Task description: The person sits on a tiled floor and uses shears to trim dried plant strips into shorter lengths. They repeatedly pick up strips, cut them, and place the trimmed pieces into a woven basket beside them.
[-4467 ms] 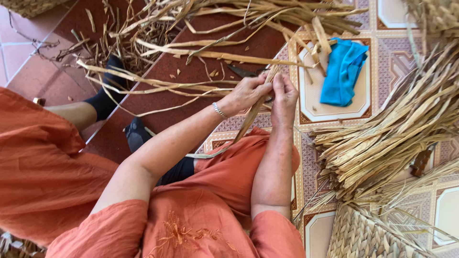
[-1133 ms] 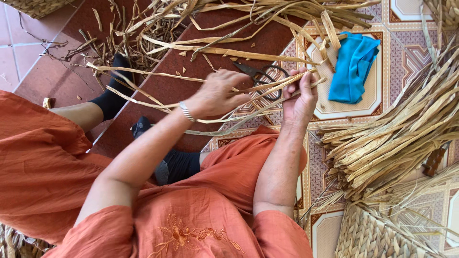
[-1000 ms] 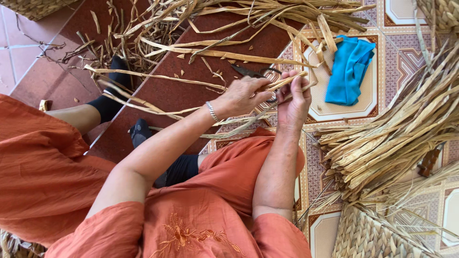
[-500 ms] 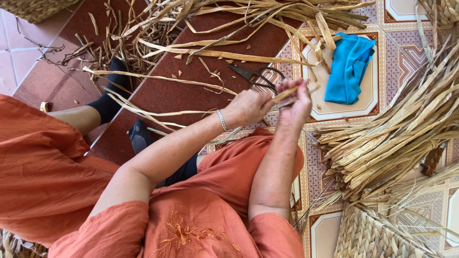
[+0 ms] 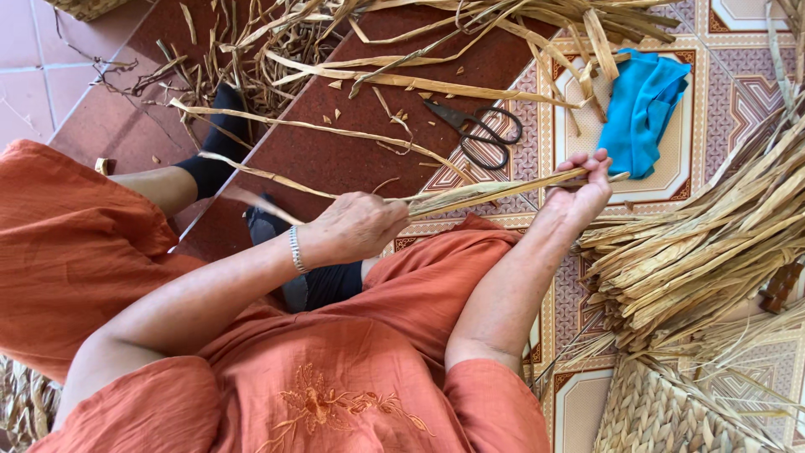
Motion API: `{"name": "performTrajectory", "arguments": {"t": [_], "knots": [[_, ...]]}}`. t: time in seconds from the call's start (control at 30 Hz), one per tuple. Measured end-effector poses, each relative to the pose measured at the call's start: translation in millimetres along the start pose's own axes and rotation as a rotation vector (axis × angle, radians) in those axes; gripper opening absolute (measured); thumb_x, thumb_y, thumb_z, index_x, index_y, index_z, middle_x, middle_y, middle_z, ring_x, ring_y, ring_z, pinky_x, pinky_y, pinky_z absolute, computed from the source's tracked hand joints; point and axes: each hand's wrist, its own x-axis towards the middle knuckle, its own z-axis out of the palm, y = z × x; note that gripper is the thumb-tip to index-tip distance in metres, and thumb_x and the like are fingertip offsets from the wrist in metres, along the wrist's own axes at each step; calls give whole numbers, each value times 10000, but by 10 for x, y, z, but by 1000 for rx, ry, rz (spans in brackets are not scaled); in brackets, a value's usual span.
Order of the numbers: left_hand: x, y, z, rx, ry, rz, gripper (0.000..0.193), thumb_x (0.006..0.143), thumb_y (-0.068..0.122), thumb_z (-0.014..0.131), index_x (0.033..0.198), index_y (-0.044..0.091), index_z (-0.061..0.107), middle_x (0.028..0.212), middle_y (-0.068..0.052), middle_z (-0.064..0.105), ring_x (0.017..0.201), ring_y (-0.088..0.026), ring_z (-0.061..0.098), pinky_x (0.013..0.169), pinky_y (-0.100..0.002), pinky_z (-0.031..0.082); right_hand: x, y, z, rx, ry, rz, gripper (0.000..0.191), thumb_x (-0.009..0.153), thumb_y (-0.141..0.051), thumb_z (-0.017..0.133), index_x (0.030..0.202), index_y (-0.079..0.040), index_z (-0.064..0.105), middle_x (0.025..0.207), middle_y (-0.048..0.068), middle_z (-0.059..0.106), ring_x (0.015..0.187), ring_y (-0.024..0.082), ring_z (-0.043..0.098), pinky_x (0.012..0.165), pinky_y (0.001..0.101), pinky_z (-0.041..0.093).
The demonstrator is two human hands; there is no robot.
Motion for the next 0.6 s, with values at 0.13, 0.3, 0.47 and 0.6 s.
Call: {"name": "performTrajectory", "arguments": {"t": [0.13, 0.3, 0.47, 0.6], "knots": [[-278, 22, -146, 64, -103, -96, 188, 968, 252, 622, 887, 82, 621, 601, -170, 607, 586, -383, 634, 546, -521, 489, 116, -97, -104, 13, -16, 8, 201, 1053, -291, 584, 1019, -117, 678, 650, -33, 584, 622, 144, 626, 546, 305, 506], [-657, -40, -382, -31, -236, -242, 190, 989, 292, 594, 979, 113, 656, 697, -186, 659, 654, -382, 666, 592, -498, 511, 93, -192, -115, 60, 56, 52, 238, 1066, -312, 557, 1032, -114, 684, 631, -47, 543, 562, 120, 586, 537, 299, 490], [-855, -199, -441, -209, -391, -313, 198, 995, 270, 556, 937, 132, 686, 818, -89, 738, 782, -292, 728, 713, -451, 557, -55, -198, -68, 33, -3, 70, 265, 1084, -330, 565, 1044, -99, 689, 616, -50, 518, 516, 113, 529, 504, 289, 461], [-727, -399, -302, 526, -659, -253, 162, 904, 279, 613, 989, 202, 727, 1015, -26, 719, 1043, -227, 659, 816, -458, 521, -159, -339, -77, -75, -338, 224, 275, 1116, -334, 551, 1057, -98, 679, 665, -43, 514, 537, 113, 484, 536, 300, 434]]}}
